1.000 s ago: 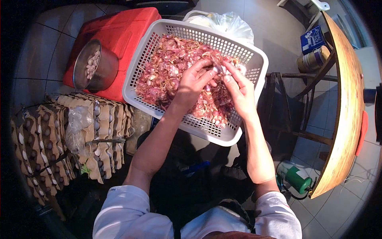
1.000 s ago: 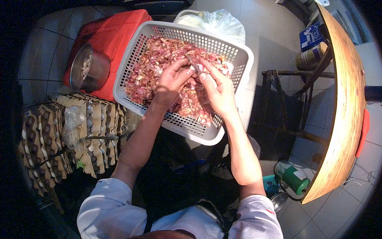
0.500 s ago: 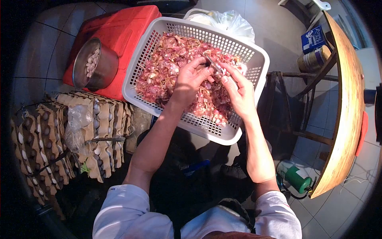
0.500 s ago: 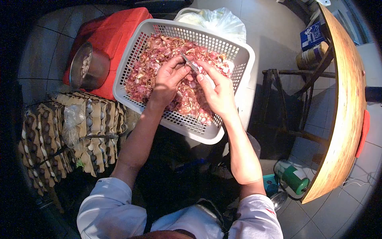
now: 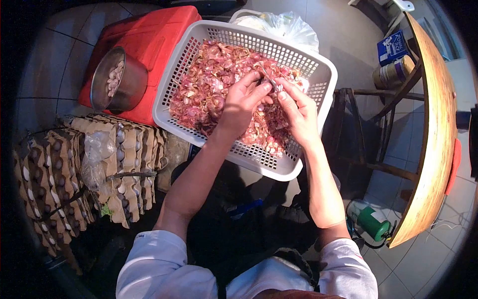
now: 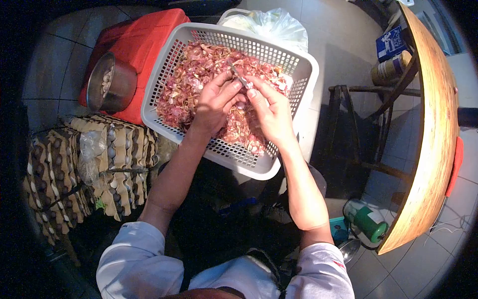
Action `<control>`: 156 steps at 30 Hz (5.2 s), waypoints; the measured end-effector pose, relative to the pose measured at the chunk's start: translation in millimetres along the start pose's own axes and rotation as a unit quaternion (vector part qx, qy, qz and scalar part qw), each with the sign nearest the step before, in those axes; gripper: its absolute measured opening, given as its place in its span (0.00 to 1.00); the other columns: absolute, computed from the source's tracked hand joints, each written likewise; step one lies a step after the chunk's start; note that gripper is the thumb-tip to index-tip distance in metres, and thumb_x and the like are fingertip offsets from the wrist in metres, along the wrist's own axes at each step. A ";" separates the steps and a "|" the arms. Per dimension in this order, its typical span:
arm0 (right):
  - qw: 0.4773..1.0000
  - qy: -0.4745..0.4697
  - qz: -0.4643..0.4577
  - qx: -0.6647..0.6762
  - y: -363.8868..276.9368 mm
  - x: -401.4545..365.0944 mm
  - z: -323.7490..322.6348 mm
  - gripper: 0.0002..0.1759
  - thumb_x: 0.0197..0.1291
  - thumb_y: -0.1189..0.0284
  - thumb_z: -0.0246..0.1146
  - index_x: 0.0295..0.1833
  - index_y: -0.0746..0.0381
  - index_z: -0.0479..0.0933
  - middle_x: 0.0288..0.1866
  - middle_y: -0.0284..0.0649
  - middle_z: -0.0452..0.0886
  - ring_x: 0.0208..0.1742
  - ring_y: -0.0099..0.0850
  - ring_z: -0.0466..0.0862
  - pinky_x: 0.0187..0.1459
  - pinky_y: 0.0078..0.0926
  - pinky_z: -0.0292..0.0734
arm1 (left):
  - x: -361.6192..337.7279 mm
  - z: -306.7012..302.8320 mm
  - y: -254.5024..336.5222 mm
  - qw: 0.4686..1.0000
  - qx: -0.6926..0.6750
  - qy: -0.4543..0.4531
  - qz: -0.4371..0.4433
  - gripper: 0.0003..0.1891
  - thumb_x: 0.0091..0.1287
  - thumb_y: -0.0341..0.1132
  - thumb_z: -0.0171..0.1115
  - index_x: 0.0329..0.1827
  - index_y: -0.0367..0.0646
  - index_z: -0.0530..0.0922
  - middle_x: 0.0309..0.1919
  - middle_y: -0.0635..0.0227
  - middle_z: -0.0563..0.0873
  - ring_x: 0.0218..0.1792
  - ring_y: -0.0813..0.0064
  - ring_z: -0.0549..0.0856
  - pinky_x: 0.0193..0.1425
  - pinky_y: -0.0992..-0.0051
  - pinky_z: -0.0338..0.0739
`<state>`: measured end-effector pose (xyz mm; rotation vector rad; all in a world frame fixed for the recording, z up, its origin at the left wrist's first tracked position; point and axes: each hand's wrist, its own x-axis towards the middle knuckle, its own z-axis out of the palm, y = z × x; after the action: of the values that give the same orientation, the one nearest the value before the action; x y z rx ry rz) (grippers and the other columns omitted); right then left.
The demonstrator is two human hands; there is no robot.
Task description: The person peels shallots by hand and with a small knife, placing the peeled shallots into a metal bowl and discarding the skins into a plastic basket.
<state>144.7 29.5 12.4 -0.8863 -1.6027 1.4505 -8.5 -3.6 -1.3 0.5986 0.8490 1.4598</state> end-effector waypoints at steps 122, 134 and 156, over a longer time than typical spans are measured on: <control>0.999 0.012 -0.018 -0.031 -1.6 -0.9 -0.6 0.23 0.65 0.71 0.62 0.64 0.65 0.73 0.59 0.45 0.80 0.62 0.31 0.77 0.64 0.30 0.68 | 0.2 -7.3 -5.6 1.000 0.009 0.023 0.015 0.10 0.69 0.27 0.60 0.51 0.37 0.73 0.40 0.67 0.83 0.37 0.80 0.83 0.39 0.82 0.80; 0.997 0.029 0.023 0.065 -1.8 -0.4 -3.0 0.18 0.68 0.72 0.59 0.61 0.66 0.76 0.53 0.41 0.83 0.53 0.26 0.80 0.57 0.25 0.74 | -2.6 -1.2 -1.0 0.999 -0.030 -0.014 0.004 0.11 0.71 0.26 0.57 0.54 0.38 0.72 0.41 0.61 0.85 0.35 0.77 0.86 0.38 0.81 0.80; 0.996 0.053 0.053 0.036 5.8 1.2 -4.5 0.16 0.68 0.72 0.59 0.58 0.68 0.78 0.52 0.42 0.84 0.55 0.26 0.80 0.59 0.25 0.72 | 0.5 -6.9 -7.5 1.000 0.013 0.007 0.002 0.12 0.67 0.22 0.56 0.53 0.35 0.71 0.45 0.61 0.83 0.40 0.77 0.84 0.43 0.81 0.76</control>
<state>148.1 33.2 6.9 -1.0030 -1.4345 1.4998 -9.5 -4.5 -11.4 0.6098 0.8798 1.4608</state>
